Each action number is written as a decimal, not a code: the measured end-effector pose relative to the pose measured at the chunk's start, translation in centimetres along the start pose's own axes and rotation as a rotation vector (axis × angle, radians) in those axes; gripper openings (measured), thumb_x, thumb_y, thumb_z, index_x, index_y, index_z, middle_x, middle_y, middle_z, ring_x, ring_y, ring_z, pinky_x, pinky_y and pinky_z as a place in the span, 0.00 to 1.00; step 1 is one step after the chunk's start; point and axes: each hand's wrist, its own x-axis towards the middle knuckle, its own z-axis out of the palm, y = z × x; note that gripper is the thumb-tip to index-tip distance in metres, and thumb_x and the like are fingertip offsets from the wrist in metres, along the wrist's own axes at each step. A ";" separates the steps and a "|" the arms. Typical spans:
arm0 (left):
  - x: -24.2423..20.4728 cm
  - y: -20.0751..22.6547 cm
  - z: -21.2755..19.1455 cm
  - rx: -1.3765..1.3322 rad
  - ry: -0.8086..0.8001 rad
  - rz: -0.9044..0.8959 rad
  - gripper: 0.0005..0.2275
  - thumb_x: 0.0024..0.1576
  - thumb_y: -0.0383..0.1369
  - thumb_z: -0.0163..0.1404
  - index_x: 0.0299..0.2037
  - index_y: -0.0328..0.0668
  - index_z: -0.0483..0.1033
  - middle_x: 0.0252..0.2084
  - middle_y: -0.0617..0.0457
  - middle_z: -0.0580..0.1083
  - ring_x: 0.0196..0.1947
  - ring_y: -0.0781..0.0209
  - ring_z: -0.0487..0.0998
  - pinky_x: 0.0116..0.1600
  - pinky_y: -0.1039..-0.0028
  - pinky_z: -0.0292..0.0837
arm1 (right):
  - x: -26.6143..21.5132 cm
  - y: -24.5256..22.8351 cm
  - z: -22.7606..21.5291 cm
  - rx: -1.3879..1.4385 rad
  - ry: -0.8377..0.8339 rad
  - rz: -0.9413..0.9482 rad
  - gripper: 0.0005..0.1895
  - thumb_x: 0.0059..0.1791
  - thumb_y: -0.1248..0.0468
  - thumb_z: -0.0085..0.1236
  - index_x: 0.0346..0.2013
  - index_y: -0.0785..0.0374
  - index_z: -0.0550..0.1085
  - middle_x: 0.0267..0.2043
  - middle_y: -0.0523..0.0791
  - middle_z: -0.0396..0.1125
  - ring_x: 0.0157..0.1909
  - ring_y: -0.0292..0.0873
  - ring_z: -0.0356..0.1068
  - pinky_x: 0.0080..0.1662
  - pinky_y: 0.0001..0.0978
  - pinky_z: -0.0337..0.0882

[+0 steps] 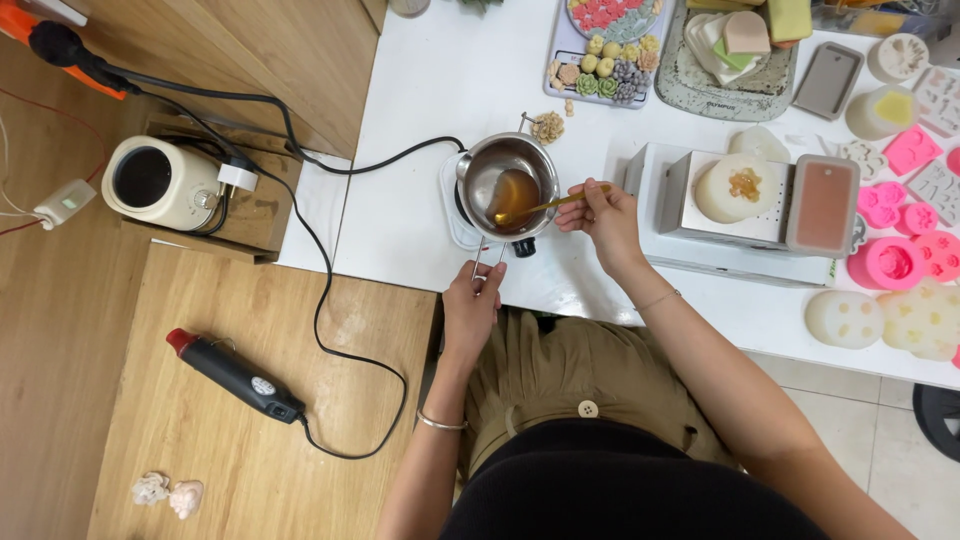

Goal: The person is preparing candle components by inspecting wax flower decorations and adding them to a larger candle mold.

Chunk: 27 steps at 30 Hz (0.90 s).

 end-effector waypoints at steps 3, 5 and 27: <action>0.0 0.0 0.0 -0.005 0.003 -0.004 0.13 0.62 0.39 0.53 0.35 0.34 0.72 0.16 0.56 0.69 0.13 0.71 0.65 0.19 0.76 0.58 | 0.0 0.0 -0.3 0.070 -0.004 0.038 0.19 0.61 0.56 0.40 0.42 0.71 0.71 0.35 0.52 0.72 0.34 0.45 0.75 0.40 0.37 0.79; 0.0 0.0 0.0 -0.002 0.003 0.001 0.13 0.62 0.39 0.53 0.35 0.34 0.72 0.16 0.56 0.69 0.13 0.71 0.66 0.19 0.76 0.58 | -0.2 -0.6 -0.5 0.102 -0.013 0.027 0.19 0.61 0.56 0.40 0.43 0.71 0.71 0.35 0.53 0.72 0.34 0.46 0.75 0.41 0.38 0.79; 0.4 -0.4 0.2 -0.031 -0.019 -0.012 0.13 0.62 0.39 0.53 0.35 0.34 0.71 0.16 0.56 0.68 0.13 0.71 0.64 0.20 0.76 0.58 | -7.9 -10.7 -12.2 0.215 0.199 -0.308 0.17 0.66 0.59 0.44 0.47 0.72 0.71 0.39 0.55 0.72 0.38 0.49 0.75 0.43 0.36 0.78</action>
